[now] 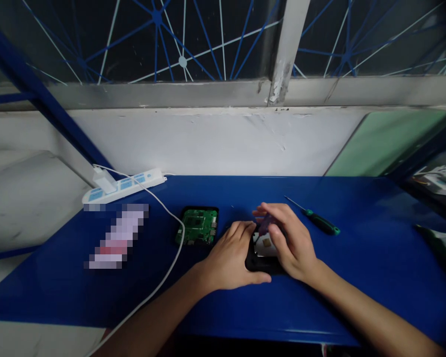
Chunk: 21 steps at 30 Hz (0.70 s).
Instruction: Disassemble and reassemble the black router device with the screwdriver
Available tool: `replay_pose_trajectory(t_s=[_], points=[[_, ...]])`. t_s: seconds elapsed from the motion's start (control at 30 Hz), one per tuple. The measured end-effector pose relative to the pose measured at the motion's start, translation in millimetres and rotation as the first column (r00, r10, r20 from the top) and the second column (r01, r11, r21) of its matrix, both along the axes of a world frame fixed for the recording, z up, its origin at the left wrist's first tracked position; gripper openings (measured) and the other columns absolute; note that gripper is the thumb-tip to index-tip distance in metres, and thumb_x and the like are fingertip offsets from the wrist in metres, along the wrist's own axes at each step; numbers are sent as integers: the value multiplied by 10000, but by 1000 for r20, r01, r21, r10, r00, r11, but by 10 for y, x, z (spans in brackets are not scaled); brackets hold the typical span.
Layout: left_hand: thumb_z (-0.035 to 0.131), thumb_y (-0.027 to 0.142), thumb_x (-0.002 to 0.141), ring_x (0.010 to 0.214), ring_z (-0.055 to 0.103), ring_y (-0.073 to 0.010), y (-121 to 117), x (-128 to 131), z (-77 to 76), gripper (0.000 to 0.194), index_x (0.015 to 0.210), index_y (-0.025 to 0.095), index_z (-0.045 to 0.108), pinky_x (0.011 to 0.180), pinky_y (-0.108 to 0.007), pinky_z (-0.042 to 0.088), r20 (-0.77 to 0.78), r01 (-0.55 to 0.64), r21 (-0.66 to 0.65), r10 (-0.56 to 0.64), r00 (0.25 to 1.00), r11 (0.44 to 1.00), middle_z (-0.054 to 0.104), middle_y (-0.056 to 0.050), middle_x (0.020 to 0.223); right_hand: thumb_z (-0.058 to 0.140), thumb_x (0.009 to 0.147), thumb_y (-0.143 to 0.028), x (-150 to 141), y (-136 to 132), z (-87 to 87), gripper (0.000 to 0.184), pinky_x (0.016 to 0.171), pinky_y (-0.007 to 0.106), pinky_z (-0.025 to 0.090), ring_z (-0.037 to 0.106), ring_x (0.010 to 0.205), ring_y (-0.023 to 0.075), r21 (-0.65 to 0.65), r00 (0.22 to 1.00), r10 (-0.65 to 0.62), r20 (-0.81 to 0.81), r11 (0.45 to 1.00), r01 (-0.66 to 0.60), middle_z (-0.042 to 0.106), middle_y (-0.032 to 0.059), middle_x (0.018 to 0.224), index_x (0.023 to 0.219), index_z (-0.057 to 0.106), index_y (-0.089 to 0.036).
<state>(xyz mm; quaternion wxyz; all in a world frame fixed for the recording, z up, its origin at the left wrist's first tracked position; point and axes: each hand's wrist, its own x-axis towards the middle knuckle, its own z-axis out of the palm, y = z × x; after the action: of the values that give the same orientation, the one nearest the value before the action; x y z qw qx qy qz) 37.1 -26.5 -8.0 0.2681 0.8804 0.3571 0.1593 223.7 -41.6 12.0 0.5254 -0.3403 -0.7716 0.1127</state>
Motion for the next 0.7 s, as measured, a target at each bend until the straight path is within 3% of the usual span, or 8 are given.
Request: replay_pose_trajectory(t_s=[0.1,0.3,0.43,0.53,0.6,0.7], points=[[893,537,644,1404,372,-390,1,-8,-9,1049,1476,231,332,1163,-587,357,15,1,13,-1,1000,1000,452,-152,1476,470,993,-99,-1,-14,18,593,891,420,574,664,1067,219,-16,1000,7,13,1000,-7,659,102,1242,1544,355,-287],[896,518,654,1408,366,-396,-2,-1,9,1038,1481,217,345,1161,-582,364,-32,6,-15,-7,999,1000,443,-156,1494,732,882,-157,34,31,8,496,711,360,560,622,820,199,95,999,-49,-12,994,50,646,38,912,1330,576,-304],[903,509,646,1399,377,-389,8,0,15,1030,1472,247,346,1151,-582,375,7,13,1,-13,1000,1000,456,-144,1477,567,977,-181,53,19,7,447,826,425,572,647,980,230,38,1000,-22,13,999,21,654,93,1097,1410,516,-281],[905,514,640,1376,403,-385,16,-3,8,1026,1460,236,354,1150,-573,379,15,16,13,-16,1000,1000,477,-145,1446,426,1008,-123,42,-13,20,549,917,445,563,649,1109,231,-12,1000,-4,31,1000,4,639,116,1272,1534,379,-272],[897,529,644,1381,398,-393,19,-6,1,1031,1467,244,346,1149,-587,372,19,21,13,-21,1000,1000,476,-143,1446,452,995,-98,28,-24,23,604,906,430,571,663,1085,224,5,999,-13,34,1000,13,659,107,1256,1559,337,-280],[893,537,647,1405,368,-402,17,-9,-5,1049,1482,238,333,1158,-593,361,14,27,8,-27,1000,1000,453,-153,1479,587,949,-94,20,-9,11,614,799,399,586,669,940,216,86,999,-42,2,995,42,687,78,1068,1506,430,-298]])
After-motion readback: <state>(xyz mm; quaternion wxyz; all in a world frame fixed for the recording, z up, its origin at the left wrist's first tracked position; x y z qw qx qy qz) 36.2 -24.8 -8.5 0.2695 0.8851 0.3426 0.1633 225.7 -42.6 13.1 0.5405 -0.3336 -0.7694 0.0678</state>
